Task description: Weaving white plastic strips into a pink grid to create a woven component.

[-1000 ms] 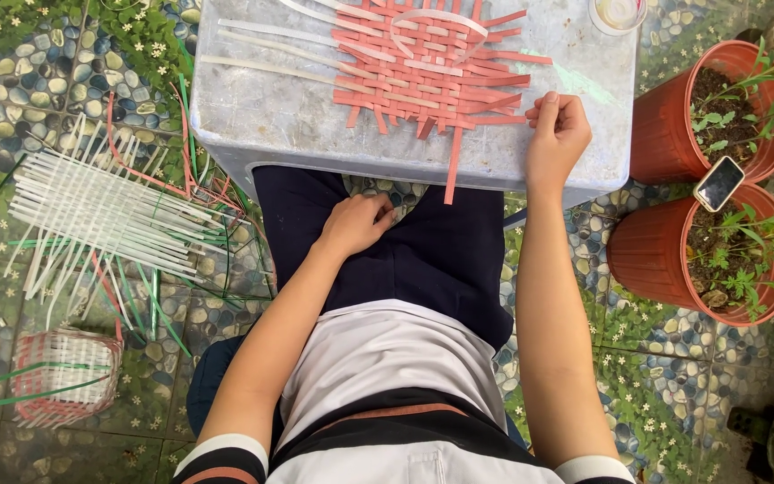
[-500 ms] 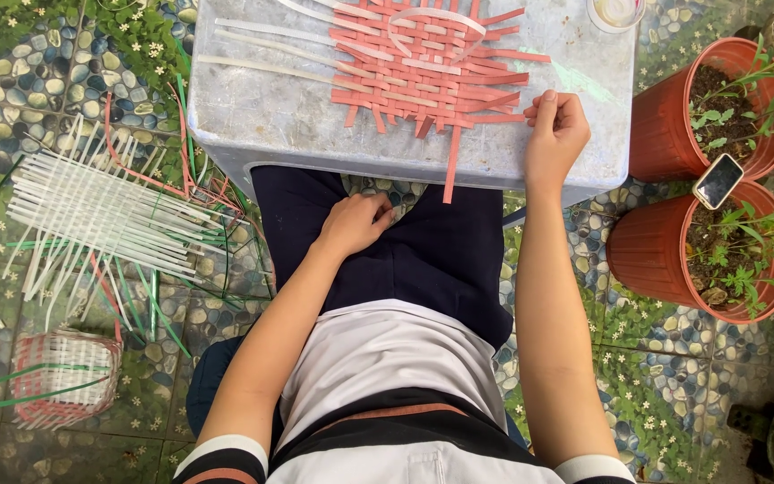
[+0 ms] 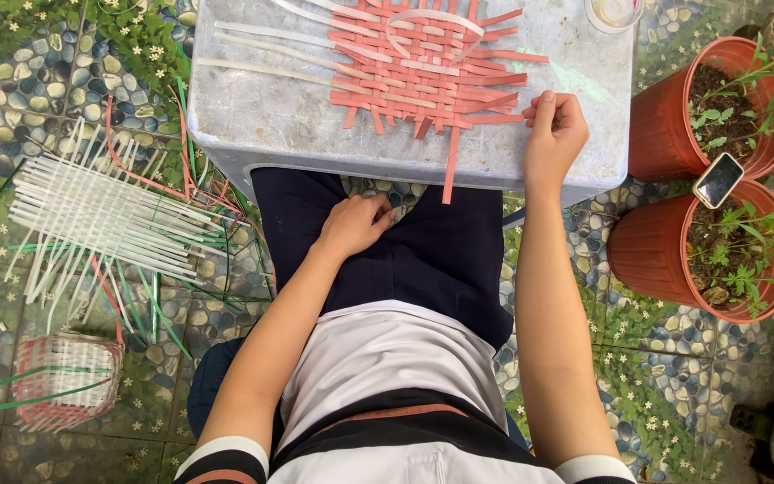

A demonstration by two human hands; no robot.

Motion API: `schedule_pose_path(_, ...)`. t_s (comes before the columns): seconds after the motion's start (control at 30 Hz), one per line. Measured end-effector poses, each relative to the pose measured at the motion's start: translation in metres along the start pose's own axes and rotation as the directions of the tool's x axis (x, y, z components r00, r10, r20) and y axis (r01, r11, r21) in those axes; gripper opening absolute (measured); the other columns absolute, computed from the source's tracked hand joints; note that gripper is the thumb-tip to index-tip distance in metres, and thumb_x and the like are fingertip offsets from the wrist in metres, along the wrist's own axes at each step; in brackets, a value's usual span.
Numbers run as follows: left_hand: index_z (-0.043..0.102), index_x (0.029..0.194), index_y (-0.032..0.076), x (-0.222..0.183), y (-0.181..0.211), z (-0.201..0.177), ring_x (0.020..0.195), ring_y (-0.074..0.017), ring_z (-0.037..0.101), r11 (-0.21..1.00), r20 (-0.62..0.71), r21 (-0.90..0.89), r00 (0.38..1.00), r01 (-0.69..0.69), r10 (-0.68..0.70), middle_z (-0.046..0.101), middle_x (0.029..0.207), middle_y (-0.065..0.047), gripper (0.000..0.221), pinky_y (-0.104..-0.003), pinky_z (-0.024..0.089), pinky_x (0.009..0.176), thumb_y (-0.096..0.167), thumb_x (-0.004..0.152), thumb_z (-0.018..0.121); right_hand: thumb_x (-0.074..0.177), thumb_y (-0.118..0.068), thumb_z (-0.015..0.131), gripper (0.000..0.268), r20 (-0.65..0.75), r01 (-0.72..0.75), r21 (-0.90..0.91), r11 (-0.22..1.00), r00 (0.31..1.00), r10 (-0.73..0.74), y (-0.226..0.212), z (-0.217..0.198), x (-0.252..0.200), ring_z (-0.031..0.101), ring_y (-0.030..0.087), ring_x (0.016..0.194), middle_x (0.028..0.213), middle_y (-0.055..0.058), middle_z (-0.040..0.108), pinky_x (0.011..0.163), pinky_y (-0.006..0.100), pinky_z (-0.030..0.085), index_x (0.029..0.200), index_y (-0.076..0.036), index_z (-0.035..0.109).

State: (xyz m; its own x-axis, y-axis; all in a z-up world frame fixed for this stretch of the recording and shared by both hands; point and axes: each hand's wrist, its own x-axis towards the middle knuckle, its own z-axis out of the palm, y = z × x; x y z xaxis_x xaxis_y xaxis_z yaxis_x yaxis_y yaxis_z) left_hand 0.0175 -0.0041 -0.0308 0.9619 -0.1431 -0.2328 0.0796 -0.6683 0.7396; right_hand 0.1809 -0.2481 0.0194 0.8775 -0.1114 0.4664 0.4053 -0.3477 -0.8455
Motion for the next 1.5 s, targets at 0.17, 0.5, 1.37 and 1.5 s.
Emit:
schedule_pose_path(0.17, 0.069, 0.099, 0.004, 0.001, 0.001, -0.001, 0.073, -0.0363, 0.069, 1.000, 0.004, 0.003, 1.000, 0.003, -0.003, 0.072, 0.082, -0.016, 0.024, -0.043, 0.054, 0.061, 0.022, 0.094, 0.054, 0.103, -0.019, 0.055, 0.026, -0.001, 0.004, -0.004, 1.000, 1.000, -0.004, -0.002, 0.001, 0.000, 0.058, 0.013, 0.060, 0.065, 0.009, 0.066, 0.062, 0.024, 0.049, 0.082, -0.007, 0.063)
schedule_pose_path(0.5, 0.069, 0.100, 0.003, -0.001, 0.003, -0.001, 0.074, -0.0360, 0.070, 1.000, -0.003, 0.007, 1.000, 0.004, -0.004, 0.072, 0.083, -0.016, 0.025, -0.043, 0.055, 0.062, 0.022, 0.094, 0.054, 0.103, -0.019, 0.055, 0.026, 0.006, 0.010, 0.003, 1.000, 1.000, -0.010, 0.000, -0.001, 0.000, 0.058, 0.013, 0.061, 0.065, 0.009, 0.066, 0.062, 0.025, 0.049, 0.082, -0.006, 0.063)
schedule_pose_path(1.37, 0.067, 0.108, 0.010, -0.015, 0.075, -0.175, 0.088, -0.0153, 0.069, 0.885, 0.044, -0.309, 0.925, -0.348, 0.379, 0.072, 0.101, -0.003, 0.019, -0.028, 0.053, 0.075, 0.020, 0.096, 0.056, 0.100, -0.021, 0.054, 0.017, 0.060, -0.301, 0.131, 0.945, 0.954, 0.295, -0.004, -0.011, 0.011, 0.059, 0.013, 0.071, 0.074, 0.003, 0.061, 0.073, 0.027, 0.049, 0.090, -0.008, 0.059)
schedule_pose_path(1.5, 0.059, 0.100, 0.003, 0.017, 0.019, -0.221, 0.086, -0.0174, 0.064, 0.937, -0.740, -0.175, 0.668, -0.304, 0.079, 0.064, 0.098, -0.009, 0.011, -0.028, 0.048, 0.073, 0.005, 0.107, 0.051, 0.100, -0.011, 0.054, 0.014, 0.008, -0.572, 0.411, 0.709, 0.780, 0.625, -0.024, -0.018, 0.031, 0.052, 0.011, 0.063, 0.068, -0.001, 0.056, 0.063, 0.023, 0.044, 0.087, -0.013, 0.058)
